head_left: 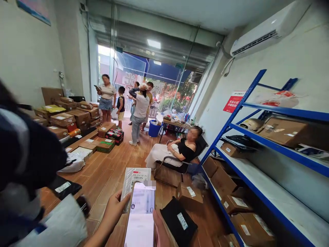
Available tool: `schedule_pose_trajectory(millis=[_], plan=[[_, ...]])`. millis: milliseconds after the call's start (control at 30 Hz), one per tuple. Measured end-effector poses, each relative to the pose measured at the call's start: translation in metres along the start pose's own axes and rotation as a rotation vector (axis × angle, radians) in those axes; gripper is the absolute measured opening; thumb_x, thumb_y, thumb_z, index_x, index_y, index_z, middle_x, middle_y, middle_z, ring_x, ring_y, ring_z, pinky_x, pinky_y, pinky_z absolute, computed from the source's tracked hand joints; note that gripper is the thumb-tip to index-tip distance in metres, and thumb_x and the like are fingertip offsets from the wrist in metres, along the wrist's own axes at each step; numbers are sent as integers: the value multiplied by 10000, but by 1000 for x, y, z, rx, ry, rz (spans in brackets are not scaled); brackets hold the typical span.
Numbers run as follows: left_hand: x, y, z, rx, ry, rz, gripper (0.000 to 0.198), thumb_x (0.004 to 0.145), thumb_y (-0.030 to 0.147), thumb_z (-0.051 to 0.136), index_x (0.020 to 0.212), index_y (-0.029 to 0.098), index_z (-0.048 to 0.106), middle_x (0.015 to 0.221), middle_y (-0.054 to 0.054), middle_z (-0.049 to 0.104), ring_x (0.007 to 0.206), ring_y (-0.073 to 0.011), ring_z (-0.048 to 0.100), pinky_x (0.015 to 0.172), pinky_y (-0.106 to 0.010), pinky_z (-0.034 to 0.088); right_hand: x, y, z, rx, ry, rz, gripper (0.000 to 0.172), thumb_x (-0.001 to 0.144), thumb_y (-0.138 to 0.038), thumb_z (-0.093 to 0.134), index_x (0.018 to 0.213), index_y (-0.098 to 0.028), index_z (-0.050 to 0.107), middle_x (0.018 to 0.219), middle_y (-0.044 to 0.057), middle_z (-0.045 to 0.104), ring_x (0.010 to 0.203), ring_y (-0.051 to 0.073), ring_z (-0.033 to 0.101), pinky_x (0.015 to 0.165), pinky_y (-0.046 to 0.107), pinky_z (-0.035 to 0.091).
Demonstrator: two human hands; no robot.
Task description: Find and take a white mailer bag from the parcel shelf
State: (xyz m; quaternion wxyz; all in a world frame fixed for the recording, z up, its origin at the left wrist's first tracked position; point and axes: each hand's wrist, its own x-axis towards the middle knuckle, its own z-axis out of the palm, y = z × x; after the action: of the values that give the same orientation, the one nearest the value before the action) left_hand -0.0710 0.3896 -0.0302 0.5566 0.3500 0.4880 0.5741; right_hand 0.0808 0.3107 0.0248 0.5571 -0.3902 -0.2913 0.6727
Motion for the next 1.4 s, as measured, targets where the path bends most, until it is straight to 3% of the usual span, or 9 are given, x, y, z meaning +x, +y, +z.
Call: schedule_pose_trajectory(millis=[167, 300, 467, 700, 933, 1167, 1400], plan=[[53, 2, -1, 22, 15, -19, 385, 466, 405, 770, 746, 162, 666, 824, -67, 732, 864, -266, 641, 744, -320, 492, 55, -20, 28, 95, 29, 64, 726, 529, -601, 777, 1069, -132, 651, 1106, 115, 679, 1136, 311, 555, 996, 429, 404], [97, 3, 6, 20, 26, -16, 389, 487, 414, 759, 755, 151, 659, 751, -60, 723, 734, -238, 640, 618, -293, 480, 97, -37, 38, 154, -3, 108, 625, 483, -588, 801, 935, -168, 704, 1026, 99, 711, 1037, 305, 617, 927, 417, 459], [159, 8, 25, 25, 67, 21, 362, 509, 398, 760, 745, 142, 661, 618, -30, 693, 547, -185, 583, 469, -249, 398, 165, -53, 29, 183, 19, 135, 516, 499, -509, 829, 892, -197, 708, 1029, 62, 713, 1049, 275, 614, 945, 405, 446], [249, 21, 60, 9, 109, 55, 342, 467, 343, 793, 721, 147, 676, 636, -24, 700, 589, -201, 605, 541, -272, 453, 271, -80, 4, 162, -27, 222, 559, 517, -477, 839, 956, -172, 678, 1073, 62, 700, 1123, 247, 570, 1037, 363, 357], [316, 28, 83, 4, 159, 85, 325, 513, 331, 779, 767, 146, 696, 656, -19, 705, 584, -180, 595, 562, -263, 465, 350, -105, 3, 149, -236, 237, 538, 650, -477, 760, 1057, -148, 633, 1077, 94, 693, 1062, 276, 601, 949, 412, 433], [392, 37, 76, -2, 179, 61, 397, 491, 406, 791, 765, 137, 691, 702, -49, 719, 662, -230, 636, 597, -292, 485, 426, -111, 22, 176, -281, 235, 505, 732, -348, 680, 1190, -204, 524, 1075, 52, 689, 1001, 227, 615, 911, 370, 437], [507, 57, 50, 9, 167, 15, 419, 449, 440, 797, 723, 144, 681, 663, -54, 710, 720, -257, 643, 591, -295, 483, 535, -101, 61, 184, -252, 229, 515, 604, -146, 593, 1116, -193, 580, 958, 27, 709, 965, 236, 612, 859, 365, 456]])
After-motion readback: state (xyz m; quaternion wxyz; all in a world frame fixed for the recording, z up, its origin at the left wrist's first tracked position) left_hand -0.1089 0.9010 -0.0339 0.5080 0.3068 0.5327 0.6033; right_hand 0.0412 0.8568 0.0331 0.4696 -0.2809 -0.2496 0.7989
